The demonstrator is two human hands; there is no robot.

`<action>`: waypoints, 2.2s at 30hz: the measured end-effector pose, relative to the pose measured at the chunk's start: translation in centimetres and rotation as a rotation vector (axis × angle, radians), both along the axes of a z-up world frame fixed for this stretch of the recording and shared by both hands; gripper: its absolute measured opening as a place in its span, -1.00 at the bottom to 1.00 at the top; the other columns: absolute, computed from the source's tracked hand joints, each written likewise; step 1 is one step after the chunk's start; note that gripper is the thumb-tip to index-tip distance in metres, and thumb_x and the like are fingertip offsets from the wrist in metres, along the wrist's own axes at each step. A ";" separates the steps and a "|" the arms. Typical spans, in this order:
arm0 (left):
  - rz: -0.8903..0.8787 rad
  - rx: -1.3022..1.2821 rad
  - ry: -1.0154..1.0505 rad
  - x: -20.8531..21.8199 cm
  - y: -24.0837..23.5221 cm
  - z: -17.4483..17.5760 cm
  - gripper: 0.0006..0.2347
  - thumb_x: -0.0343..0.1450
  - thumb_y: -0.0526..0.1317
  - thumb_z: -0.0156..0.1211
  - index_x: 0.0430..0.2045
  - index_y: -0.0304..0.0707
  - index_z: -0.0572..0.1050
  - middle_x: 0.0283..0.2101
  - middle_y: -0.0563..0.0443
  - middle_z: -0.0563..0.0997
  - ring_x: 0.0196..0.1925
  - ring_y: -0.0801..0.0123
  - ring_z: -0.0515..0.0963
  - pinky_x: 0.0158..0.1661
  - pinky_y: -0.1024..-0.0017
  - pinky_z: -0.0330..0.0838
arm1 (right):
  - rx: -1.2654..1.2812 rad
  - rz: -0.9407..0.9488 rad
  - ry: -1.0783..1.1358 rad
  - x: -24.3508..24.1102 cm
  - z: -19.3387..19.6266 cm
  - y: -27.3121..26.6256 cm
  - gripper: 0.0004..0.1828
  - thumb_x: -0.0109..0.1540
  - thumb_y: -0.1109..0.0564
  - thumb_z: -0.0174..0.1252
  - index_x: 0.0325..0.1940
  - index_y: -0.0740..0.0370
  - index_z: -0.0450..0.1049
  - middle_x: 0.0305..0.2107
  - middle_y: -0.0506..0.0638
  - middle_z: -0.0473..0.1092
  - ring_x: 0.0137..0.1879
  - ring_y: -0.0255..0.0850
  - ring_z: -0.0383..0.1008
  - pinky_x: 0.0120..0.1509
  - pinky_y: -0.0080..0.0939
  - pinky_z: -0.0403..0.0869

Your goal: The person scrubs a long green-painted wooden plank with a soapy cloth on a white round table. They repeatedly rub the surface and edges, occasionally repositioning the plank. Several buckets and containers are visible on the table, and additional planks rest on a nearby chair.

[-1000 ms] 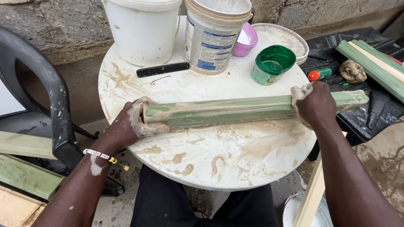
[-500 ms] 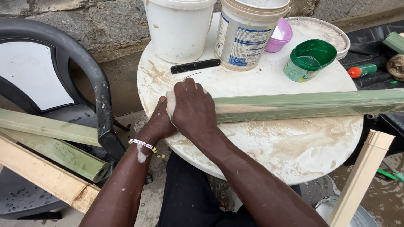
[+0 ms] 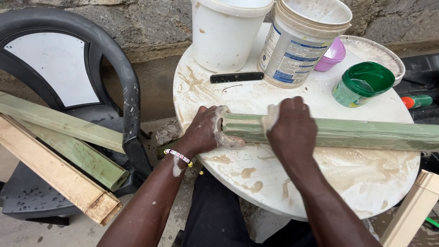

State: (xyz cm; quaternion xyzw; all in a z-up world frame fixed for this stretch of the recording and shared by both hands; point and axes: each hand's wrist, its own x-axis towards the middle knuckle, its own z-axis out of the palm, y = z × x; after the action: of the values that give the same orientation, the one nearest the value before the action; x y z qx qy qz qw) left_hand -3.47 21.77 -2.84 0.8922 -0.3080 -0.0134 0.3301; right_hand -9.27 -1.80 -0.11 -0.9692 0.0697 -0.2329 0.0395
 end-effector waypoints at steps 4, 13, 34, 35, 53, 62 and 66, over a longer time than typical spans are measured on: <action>0.017 0.053 -0.022 1.8 0.1 -7.7 -0.52 0.26 0.16 0.48 -0.12 -0.11 0.51 -0.13 -0.10 0.65 0.13 0.05 0.55 0.22 0.20 0.19 | 0.087 0.474 -0.193 0.0 -1.2 8.9 -0.80 0.31 0.07 0.02 -0.12 0.25 0.41 -0.30 0.08 0.28 -0.21 0.11 0.49 -0.25 0.13 0.48; -0.022 0.021 0.089 -2.1 0.1 2.4 -0.54 0.31 0.02 0.47 -0.06 -0.23 0.46 -0.09 -0.26 0.70 0.12 -0.07 0.57 0.24 0.16 0.17 | -0.232 -0.001 -0.167 0.1 -4.8 -12.5 -0.70 0.52 -0.09 0.10 -0.04 0.18 0.48 -0.15 0.02 0.39 -0.04 0.07 0.57 0.02 0.23 0.42; -0.004 0.047 -0.005 0.5 -0.9 -2.4 -0.65 0.34 0.08 0.34 -0.19 -0.15 0.53 -0.20 -0.10 0.65 0.10 0.11 0.55 0.25 0.21 0.18 | -0.084 0.480 -0.252 1.0 -3.0 6.3 -0.91 0.38 0.09 0.00 -0.12 0.12 0.33 -0.32 -0.02 0.21 -0.31 -0.03 0.35 -0.20 -0.01 0.17; 0.001 0.048 0.021 -0.3 -0.5 -2.4 -0.63 0.35 0.09 0.33 -0.15 -0.17 0.56 -0.16 -0.09 0.66 0.13 0.10 0.55 0.27 0.19 0.16 | -0.049 0.460 -0.121 1.3 -2.1 6.9 -0.85 0.41 0.08 -0.08 -0.12 0.14 0.39 -0.36 -0.04 0.23 -0.35 -0.07 0.37 -0.17 -0.01 0.22; -0.004 0.054 0.006 0.0 -0.1 -1.7 -0.62 0.38 0.06 0.32 -0.08 -0.21 0.57 -0.11 -0.10 0.69 0.13 0.07 0.56 0.25 0.14 0.13 | 0.051 0.379 0.082 5.8 -0.5 7.3 -0.73 0.34 0.09 -0.20 -0.16 0.08 0.46 -0.49 -0.07 0.30 -0.40 -0.12 0.46 -0.15 0.01 0.39; 0.071 0.062 0.073 -1.6 -0.8 0.4 -0.49 0.21 0.27 0.44 -0.17 -0.04 0.56 -0.18 0.01 0.64 0.08 0.20 0.54 0.18 0.29 0.21 | 0.022 0.420 -0.287 0.5 -2.0 6.9 -0.84 0.43 0.10 -0.03 -0.11 0.20 0.41 -0.34 0.01 0.27 -0.28 -0.01 0.45 -0.18 0.01 0.31; -0.014 -0.065 0.115 -4.8 -0.7 4.5 -0.47 0.34 0.13 0.33 -0.08 -0.44 0.51 -0.08 -0.44 0.67 0.13 -0.23 0.57 0.28 0.11 0.16 | -0.077 0.265 -0.250 0.0 -2.2 -1.7 -0.85 0.43 0.10 0.08 -0.11 0.23 0.44 -0.36 0.04 0.30 -0.29 0.10 0.51 -0.15 0.14 0.39</action>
State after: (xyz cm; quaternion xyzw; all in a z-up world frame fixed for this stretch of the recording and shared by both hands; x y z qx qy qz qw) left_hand -8.22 21.12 1.66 0.8766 -0.2950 -0.0567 0.3760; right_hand -9.25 -3.48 -2.28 -0.9343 -0.0731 -0.3466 0.0411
